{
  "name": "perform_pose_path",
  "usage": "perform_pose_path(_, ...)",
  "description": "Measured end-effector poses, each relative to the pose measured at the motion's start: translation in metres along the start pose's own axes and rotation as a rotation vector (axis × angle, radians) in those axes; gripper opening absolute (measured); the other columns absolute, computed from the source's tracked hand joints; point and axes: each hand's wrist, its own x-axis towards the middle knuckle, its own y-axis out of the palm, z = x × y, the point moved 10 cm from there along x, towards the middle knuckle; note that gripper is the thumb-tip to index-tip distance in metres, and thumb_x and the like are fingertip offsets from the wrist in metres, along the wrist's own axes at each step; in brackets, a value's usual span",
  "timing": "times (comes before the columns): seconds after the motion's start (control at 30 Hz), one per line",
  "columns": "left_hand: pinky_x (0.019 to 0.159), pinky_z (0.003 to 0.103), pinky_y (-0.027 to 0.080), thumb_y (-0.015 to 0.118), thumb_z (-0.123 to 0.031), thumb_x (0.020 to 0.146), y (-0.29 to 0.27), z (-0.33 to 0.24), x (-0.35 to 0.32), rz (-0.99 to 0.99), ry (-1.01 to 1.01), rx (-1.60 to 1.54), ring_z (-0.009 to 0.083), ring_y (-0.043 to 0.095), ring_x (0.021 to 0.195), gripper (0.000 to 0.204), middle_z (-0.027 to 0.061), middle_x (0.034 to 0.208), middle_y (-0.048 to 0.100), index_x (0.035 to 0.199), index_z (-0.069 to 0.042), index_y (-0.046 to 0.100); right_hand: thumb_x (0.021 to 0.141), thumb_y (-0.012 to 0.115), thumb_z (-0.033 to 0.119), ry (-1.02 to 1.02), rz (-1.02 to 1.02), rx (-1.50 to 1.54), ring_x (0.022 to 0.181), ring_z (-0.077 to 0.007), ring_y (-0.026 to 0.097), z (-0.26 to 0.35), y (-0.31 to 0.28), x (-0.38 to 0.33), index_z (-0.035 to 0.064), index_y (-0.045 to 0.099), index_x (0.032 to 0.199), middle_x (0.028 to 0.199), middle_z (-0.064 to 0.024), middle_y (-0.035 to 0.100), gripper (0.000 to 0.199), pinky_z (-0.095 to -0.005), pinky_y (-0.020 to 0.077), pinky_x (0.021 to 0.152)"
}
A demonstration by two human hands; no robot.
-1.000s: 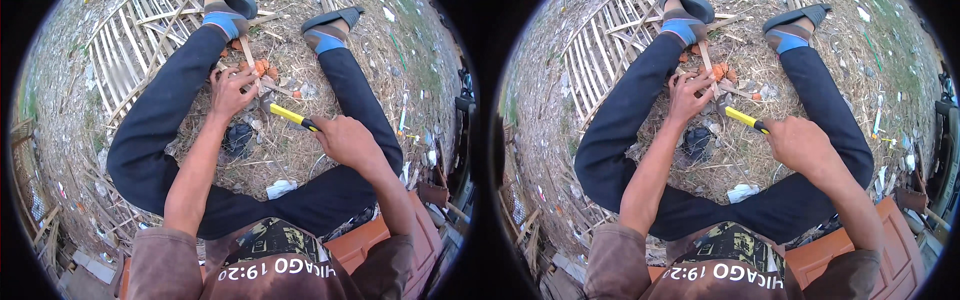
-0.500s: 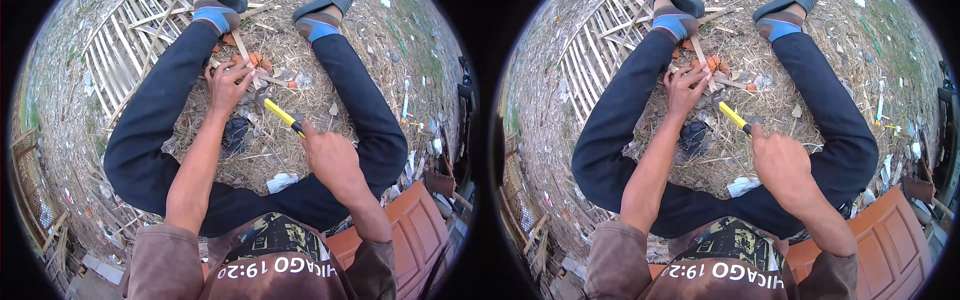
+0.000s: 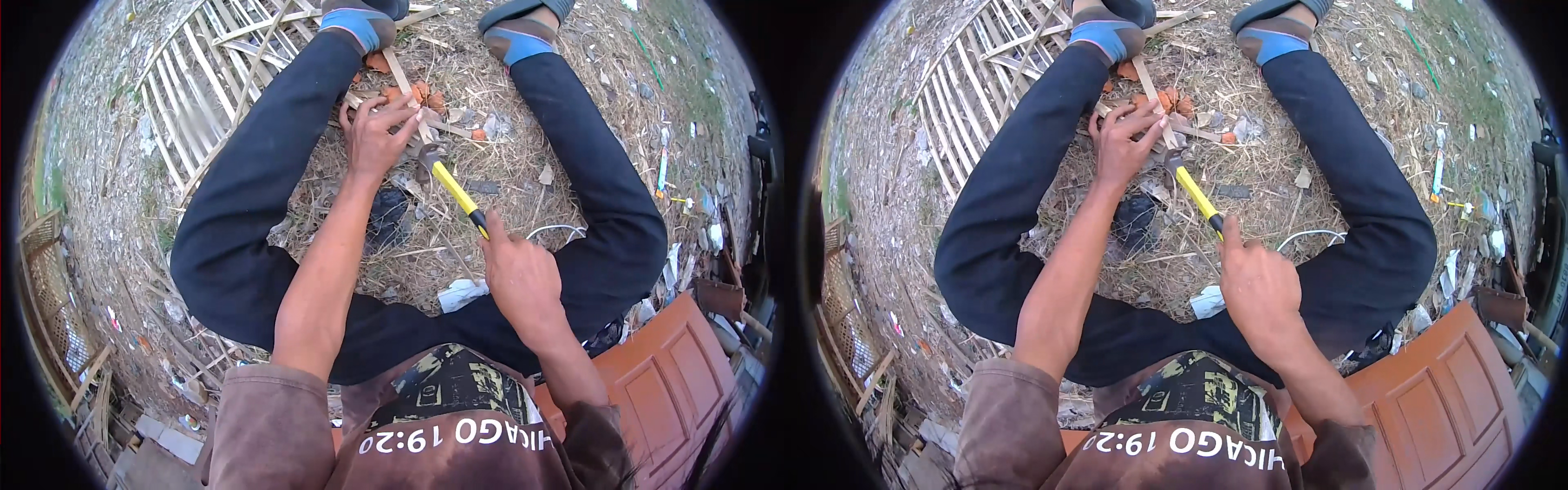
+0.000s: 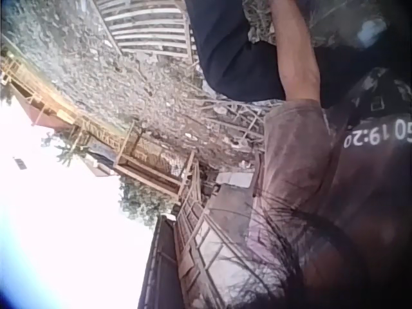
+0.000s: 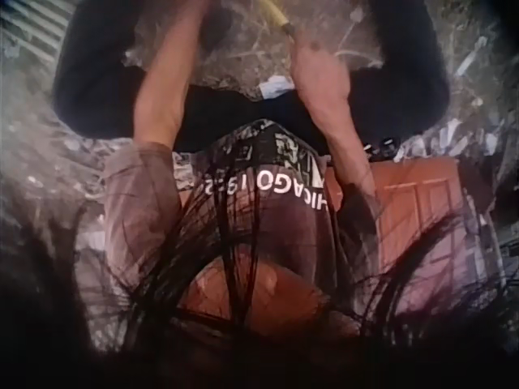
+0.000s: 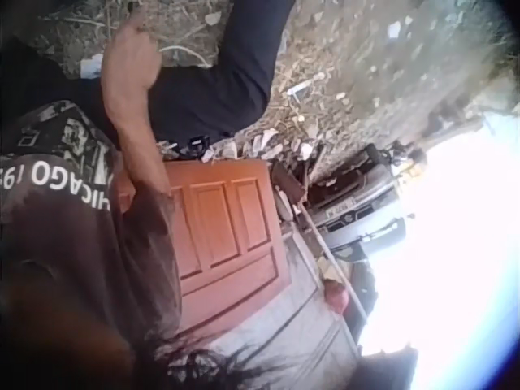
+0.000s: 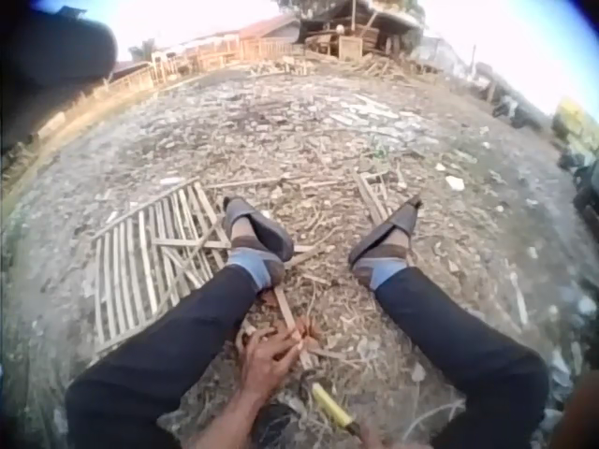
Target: The person uses a hammer to nail a thin wooden strip into a larger wooden frame, then picks up a small nail from the ground to continue the assembly.
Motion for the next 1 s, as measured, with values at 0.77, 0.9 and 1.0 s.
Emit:
perform_pose_path(0.77,0.114,0.063,0.013,0.073,-0.037,0.084,0.003,-0.005,-0.001,-0.042,0.019,-0.026,0.0211,0.056,0.117,0.017,-0.0109,0.117,0.071,0.092,-0.024,0.08,0.097,0.058,0.025,0.115,-0.21,0.291,0.057,-0.0378,0.065,-0.005,0.061,-0.019,0.0065,0.051,0.134,0.072,-0.018,0.065,0.041,-0.0483,0.0516,0.049)
perform_pose_path(0.9,0.114,0.064,0.013,0.073,-0.038,0.084,0.004,-0.007,-0.001,-0.04,0.014,-0.023,0.0214,0.056,0.119,0.018,-0.0104,0.117,0.071,0.092,-0.024,0.08,0.097,0.059,0.021,0.178,-0.225,0.38,0.065,-0.0406,0.065,-0.008,0.073,-0.019,0.0092,0.051,0.134,0.076,-0.0195,0.066,0.04,-0.051,0.0497,0.055)
perform_pose_path(1.0,0.114,0.064,0.012,0.073,-0.037,0.084,0.006,-0.007,-0.003,-0.029,0.021,-0.008,0.0216,0.055,0.12,0.018,-0.0101,0.119,0.071,0.093,-0.024,0.08,0.097,0.059,0.019,0.226,-0.172,0.405,0.068,-0.0402,0.066,-0.006,0.082,-0.019,0.0103,0.051,0.135,0.078,-0.02,0.066,0.04,-0.0508,0.0503,0.056)
